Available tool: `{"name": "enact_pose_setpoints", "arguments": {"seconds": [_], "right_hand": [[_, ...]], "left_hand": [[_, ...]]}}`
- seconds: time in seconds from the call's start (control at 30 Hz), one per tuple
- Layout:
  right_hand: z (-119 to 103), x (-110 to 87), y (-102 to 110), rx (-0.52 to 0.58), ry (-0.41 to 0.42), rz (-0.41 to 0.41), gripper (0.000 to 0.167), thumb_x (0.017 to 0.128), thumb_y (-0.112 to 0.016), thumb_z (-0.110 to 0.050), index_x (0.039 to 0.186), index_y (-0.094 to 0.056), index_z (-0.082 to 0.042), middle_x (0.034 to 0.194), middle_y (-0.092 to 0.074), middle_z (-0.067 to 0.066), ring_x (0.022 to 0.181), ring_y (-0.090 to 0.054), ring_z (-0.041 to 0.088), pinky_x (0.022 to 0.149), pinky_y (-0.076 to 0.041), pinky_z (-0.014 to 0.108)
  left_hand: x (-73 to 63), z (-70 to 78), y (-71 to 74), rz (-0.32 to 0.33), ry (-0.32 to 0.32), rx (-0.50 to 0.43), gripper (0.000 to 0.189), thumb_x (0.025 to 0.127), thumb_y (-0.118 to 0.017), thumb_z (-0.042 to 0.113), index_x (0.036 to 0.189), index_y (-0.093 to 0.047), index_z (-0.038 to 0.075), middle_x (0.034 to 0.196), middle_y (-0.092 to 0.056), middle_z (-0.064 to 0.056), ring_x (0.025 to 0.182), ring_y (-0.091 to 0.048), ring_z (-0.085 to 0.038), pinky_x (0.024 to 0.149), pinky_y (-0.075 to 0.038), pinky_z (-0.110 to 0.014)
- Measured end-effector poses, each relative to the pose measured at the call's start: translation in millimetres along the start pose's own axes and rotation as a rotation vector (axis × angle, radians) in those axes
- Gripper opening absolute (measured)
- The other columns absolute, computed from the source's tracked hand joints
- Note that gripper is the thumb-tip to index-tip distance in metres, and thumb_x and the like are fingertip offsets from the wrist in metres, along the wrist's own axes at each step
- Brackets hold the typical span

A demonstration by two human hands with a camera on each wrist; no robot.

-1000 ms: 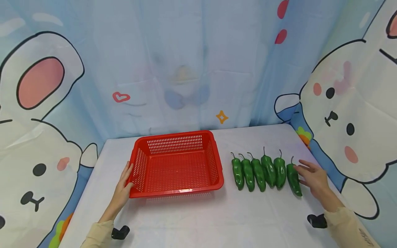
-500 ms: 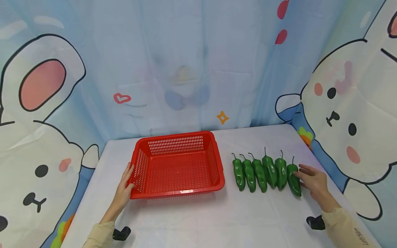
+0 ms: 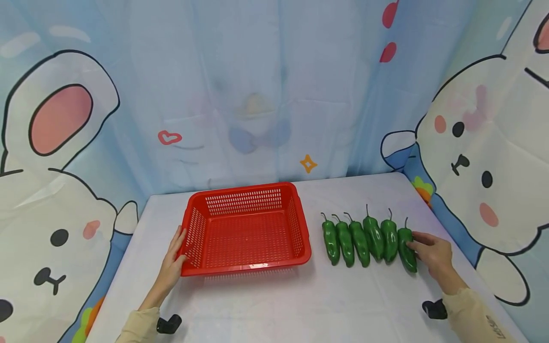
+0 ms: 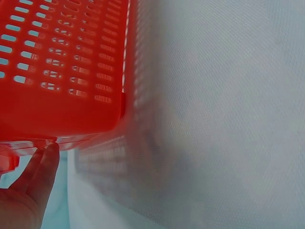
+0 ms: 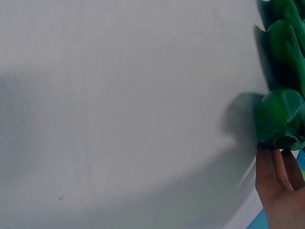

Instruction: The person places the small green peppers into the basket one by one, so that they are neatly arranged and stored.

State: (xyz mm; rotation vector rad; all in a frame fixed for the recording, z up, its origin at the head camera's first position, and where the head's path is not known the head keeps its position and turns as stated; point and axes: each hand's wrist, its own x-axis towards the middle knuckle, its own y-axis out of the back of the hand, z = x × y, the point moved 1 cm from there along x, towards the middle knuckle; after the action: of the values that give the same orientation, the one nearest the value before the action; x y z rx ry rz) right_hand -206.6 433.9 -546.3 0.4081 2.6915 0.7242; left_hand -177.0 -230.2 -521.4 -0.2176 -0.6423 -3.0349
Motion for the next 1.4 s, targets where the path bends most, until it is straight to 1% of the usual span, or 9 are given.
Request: {"name": "enact_pose_setpoints", "arguments": {"seconds": [0.23,0.33,0.43,0.6,0.7,0.8,1.03,1.2,1.4], "right_hand": [[-7,1.3,4,0.005,-0.034,-0.015,0.058,0.096,-0.058,-0.008,0.145,-0.035,0.013,0.146,-0.035,0.038,0.091,-0.060,0.014,0.071,-0.059,0.033],[-10,2.0,7,0.017,-0.038,-0.028,0.058,0.097,-0.057,-0.008,0.146,-0.033,0.013,0.147,-0.033,0.038,0.090,-0.061,0.013,0.074,-0.059,0.035],[-16,0.4,11,0.034,-0.033,-0.030,0.059,0.097,-0.057,-0.010,0.145,-0.033,0.014,0.147,-0.033,0.038,0.079,-0.058,-0.001,0.075,-0.058,0.036],[-28,-7.0,16,0.048,-0.001,-0.029,0.058,0.098,-0.058,-0.013,0.145,-0.036,0.013,0.134,-0.050,0.034,0.071,-0.053,-0.012,0.072,-0.059,0.032],[-39,-12.1,19,0.070,0.023,-0.056,0.060,0.098,-0.058,-0.016,0.145,-0.035,0.013,0.113,-0.064,0.013,0.072,-0.056,-0.011,0.071,-0.058,0.031],[-52,-16.1,24,0.101,0.035,-0.086,0.062,0.099,-0.058,-0.020,0.145,-0.034,0.013,0.096,-0.063,-0.011,0.073,-0.059,-0.009,0.070,-0.058,0.029],[-75,-23.8,31,0.138,0.103,-0.101,0.064,0.100,-0.056,-0.022,0.145,-0.031,0.016,0.084,-0.058,-0.029,0.074,-0.062,-0.008,0.066,-0.058,0.025],[-86,-28.9,29,0.150,0.129,-0.098,0.066,0.099,-0.058,-0.022,0.145,-0.031,0.016,0.082,-0.057,-0.030,0.074,-0.062,-0.008,0.066,-0.057,0.023],[-96,-34.2,24,0.150,0.154,-0.108,0.065,0.099,-0.058,-0.021,0.145,-0.032,0.016,0.084,-0.058,-0.030,0.076,-0.063,-0.007,0.067,-0.057,0.024]], "left_hand": [[-7.1,29.6,3.8,-0.009,0.027,-0.026,0.068,0.090,-0.039,-0.013,0.155,-0.022,0.000,0.165,-0.006,-0.015,0.150,-0.005,-0.037,0.112,-0.024,-0.058],[-9.6,40.8,5.0,-0.015,0.026,-0.022,0.067,0.090,-0.039,-0.014,0.154,-0.022,-0.004,0.164,-0.007,-0.017,0.149,-0.006,-0.039,0.112,-0.025,-0.058],[-9.6,38.0,4.5,-0.013,0.023,-0.028,0.067,0.090,-0.039,-0.013,0.154,-0.022,-0.003,0.164,-0.007,-0.016,0.150,-0.006,-0.038,0.113,-0.023,-0.059],[-6.9,13.5,0.5,0.006,0.009,-0.024,0.068,0.092,-0.039,-0.012,0.156,-0.023,0.003,0.165,-0.007,-0.011,0.150,-0.006,-0.034,0.113,-0.023,-0.058],[-5.7,3.1,-1.2,0.019,-0.007,-0.006,0.069,0.092,-0.039,-0.010,0.157,-0.023,0.006,0.166,-0.008,-0.007,0.151,-0.007,-0.032,0.113,-0.024,-0.057],[-4.7,0.9,-2.1,0.028,-0.024,-0.018,0.068,0.092,-0.039,-0.009,0.157,-0.024,0.008,0.166,-0.009,-0.005,0.150,-0.009,-0.031,0.112,-0.028,-0.056],[-1.8,3.4,-3.1,0.040,-0.051,-0.016,0.068,0.091,-0.039,-0.011,0.156,-0.026,0.005,0.165,-0.010,-0.008,0.150,-0.010,-0.033,0.113,-0.024,-0.056],[-6.8,23.0,-0.2,0.030,-0.057,-0.038,0.065,0.089,-0.040,-0.015,0.152,-0.026,-0.006,0.163,-0.012,-0.018,0.149,-0.011,-0.039,0.113,-0.022,-0.059],[-12.7,41.5,2.7,0.033,-0.055,-0.060,0.063,0.088,-0.040,-0.016,0.150,-0.028,-0.009,0.162,-0.013,-0.020,0.149,-0.011,-0.040,0.114,-0.019,-0.058]]}}
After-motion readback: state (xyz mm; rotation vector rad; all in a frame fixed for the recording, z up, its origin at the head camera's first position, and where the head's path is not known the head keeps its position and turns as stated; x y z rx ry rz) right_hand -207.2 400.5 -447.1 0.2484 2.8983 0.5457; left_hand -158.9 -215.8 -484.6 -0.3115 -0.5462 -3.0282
